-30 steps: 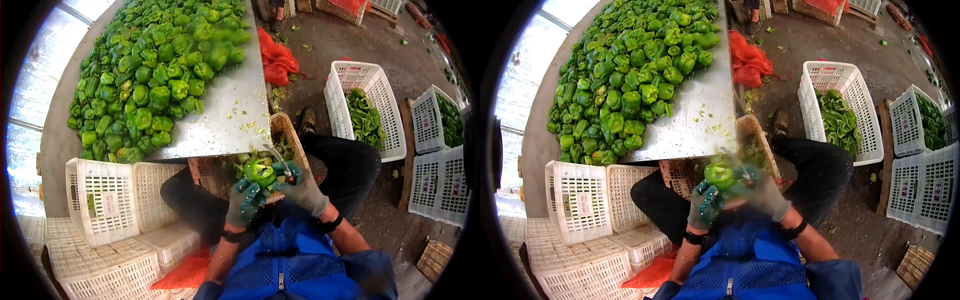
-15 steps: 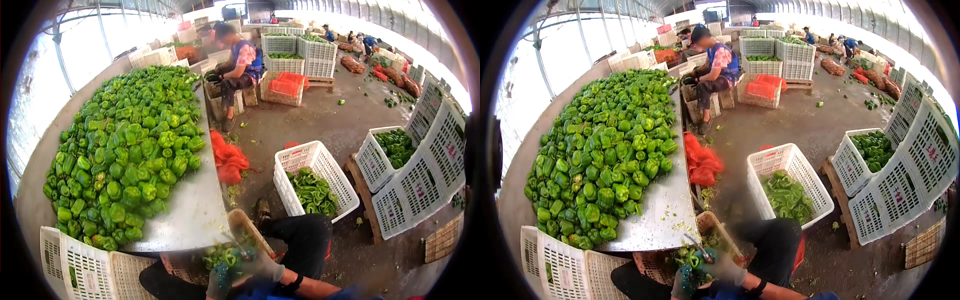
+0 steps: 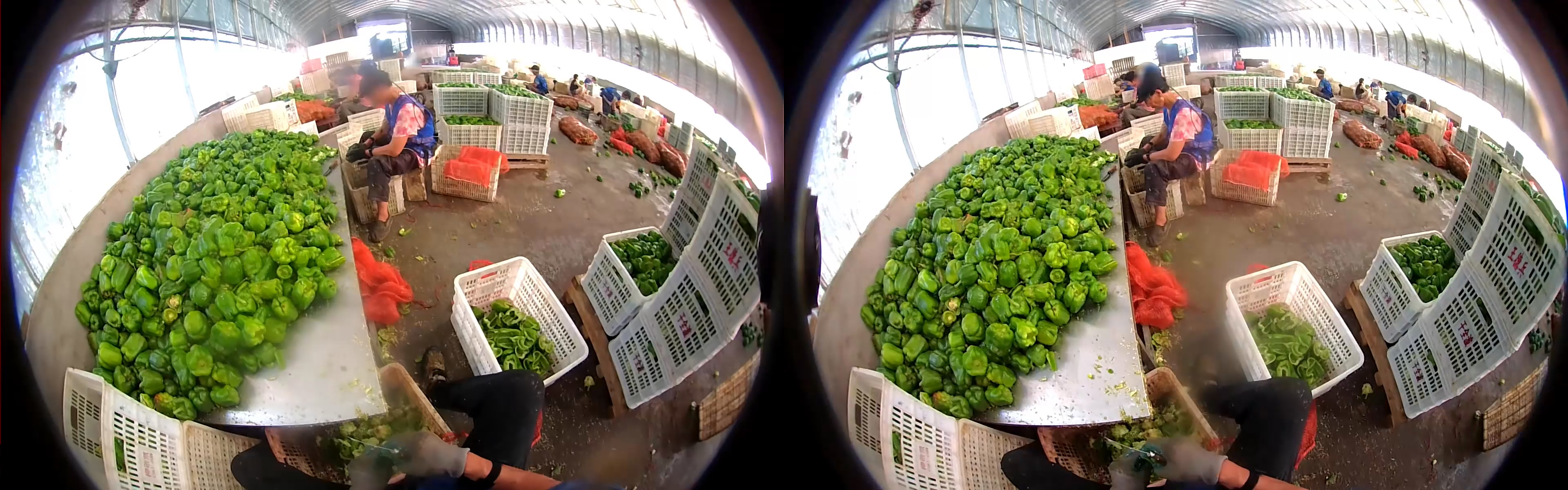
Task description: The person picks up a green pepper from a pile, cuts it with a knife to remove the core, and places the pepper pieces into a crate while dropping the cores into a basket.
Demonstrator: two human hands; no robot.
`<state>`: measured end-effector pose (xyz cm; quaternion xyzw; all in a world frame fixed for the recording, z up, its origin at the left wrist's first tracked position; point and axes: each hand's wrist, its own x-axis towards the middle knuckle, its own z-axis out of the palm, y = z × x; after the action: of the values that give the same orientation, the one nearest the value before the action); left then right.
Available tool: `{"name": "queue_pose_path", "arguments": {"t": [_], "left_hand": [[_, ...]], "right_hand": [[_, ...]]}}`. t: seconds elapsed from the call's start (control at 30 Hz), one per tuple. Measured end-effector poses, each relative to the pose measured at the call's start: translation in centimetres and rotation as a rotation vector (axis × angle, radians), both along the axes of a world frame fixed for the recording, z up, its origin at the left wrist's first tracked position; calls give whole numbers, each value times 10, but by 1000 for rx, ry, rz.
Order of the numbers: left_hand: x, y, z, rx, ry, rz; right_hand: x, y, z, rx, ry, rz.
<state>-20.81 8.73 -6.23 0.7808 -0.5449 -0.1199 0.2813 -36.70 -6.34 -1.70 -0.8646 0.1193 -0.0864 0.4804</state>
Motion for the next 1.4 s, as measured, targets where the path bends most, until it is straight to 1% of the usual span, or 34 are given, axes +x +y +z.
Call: {"name": "queue_pose_path", "arguments": {"t": [0.03,0.1,0.13,0.2,0.23,0.27,0.3,0.33,0.37,0.4,0.43,0.47,0.5,0.53,0.57,0.6,0.67,0.73,0.8,0.83,0.87,0.93,0.97,1.0,1.03,1.07,1.1,1.13,1.2,1.23,1.27,1.3,1.37,1.4], "left_hand": [[0,-1,2,-1,0,1],[-1,-2,6,-99,275,220],[-4,-8,20,-95,280,227],[-14,-20,63,-343,1099,588],[-8,-16,54,-376,1022,532],[4,-7,28,-396,939,489],[14,0,-8,-426,762,446],[25,10,-40,-447,582,391],[28,19,-54,-423,500,404],[30,20,-57,-409,418,405],[27,18,-32,-395,409,434],[22,14,9,-441,870,576],[18,13,31,-487,1337,703],[22,15,26,-489,1332,722],[28,13,15,-472,1249,741],[34,14,6,-454,1166,758],[41,21,-13,-387,1168,726],[39,19,-38,-147,693,492],[37,17,-40,-96,650,467],[36,15,-41,-45,617,422],[38,14,-41,6,584,371],[44,9,-13,44,557,407],[53,8,-10,17,474,457],[63,6,-7,-13,392,514],[75,2,3,-10,393,530],[92,-6,18,-113,189,546],[112,-13,30,-214,-20,553],[136,-14,35,-155,-45,606],[177,-32,70,-146,-109,730],[212,-28,59,-261,-192,665],[240,-33,69,-138,-407,678],[276,-36,63,-21,-553,725],[322,-54,97,94,-694,728],[348,-57,106,132,-784,634]], "right_hand": [[0,2,0,41,-79,-32],[0,5,0,83,-154,-61],[0,7,3,72,-182,-99],[-5,8,7,13,-242,-145],[-9,10,12,-20,-273,-152],[-9,10,30,157,-219,-172],[-8,7,47,226,-161,-177],[-7,5,58,397,4,-204],[-2,2,40,42,-257,-227],[4,0,35,149,-328,-298],[3,-1,62,224,-129,-334],[1,-5,88,286,70,-369],[6,-11,86,296,75,-351],[10,-17,81,292,-98,-336],[14,-23,78,286,-272,-322],[16,-30,77,294,-268,-311],[24,-44,78,497,-131,-347],[44,-50,102,940,-221,-388],[60,-67,81,1262,-362,-220],[77,-73,63,1298,-305,-261],[98,-75,60,1140,-128,-392],[116,-88,-28,-576,-332,-246],[124,-87,-64,-13,-240,-328],[126,-86,-52,-10,-240,-317],[123,-80,-24,295,-246,-380],[122,-76,-10,603,-247,-446],[116,-85,-23,166,-233,-400],[113,-87,10,446,-274,-458],[97,-103,30,548,-291,-518],[86,-112,42,558,-319,-559],[75,-122,50,567,-346,-600],[62,-140,46,485,-311,-648],[31,-177,41,278,-197,-773],[16,-195,41,154,-118,-852]]}}
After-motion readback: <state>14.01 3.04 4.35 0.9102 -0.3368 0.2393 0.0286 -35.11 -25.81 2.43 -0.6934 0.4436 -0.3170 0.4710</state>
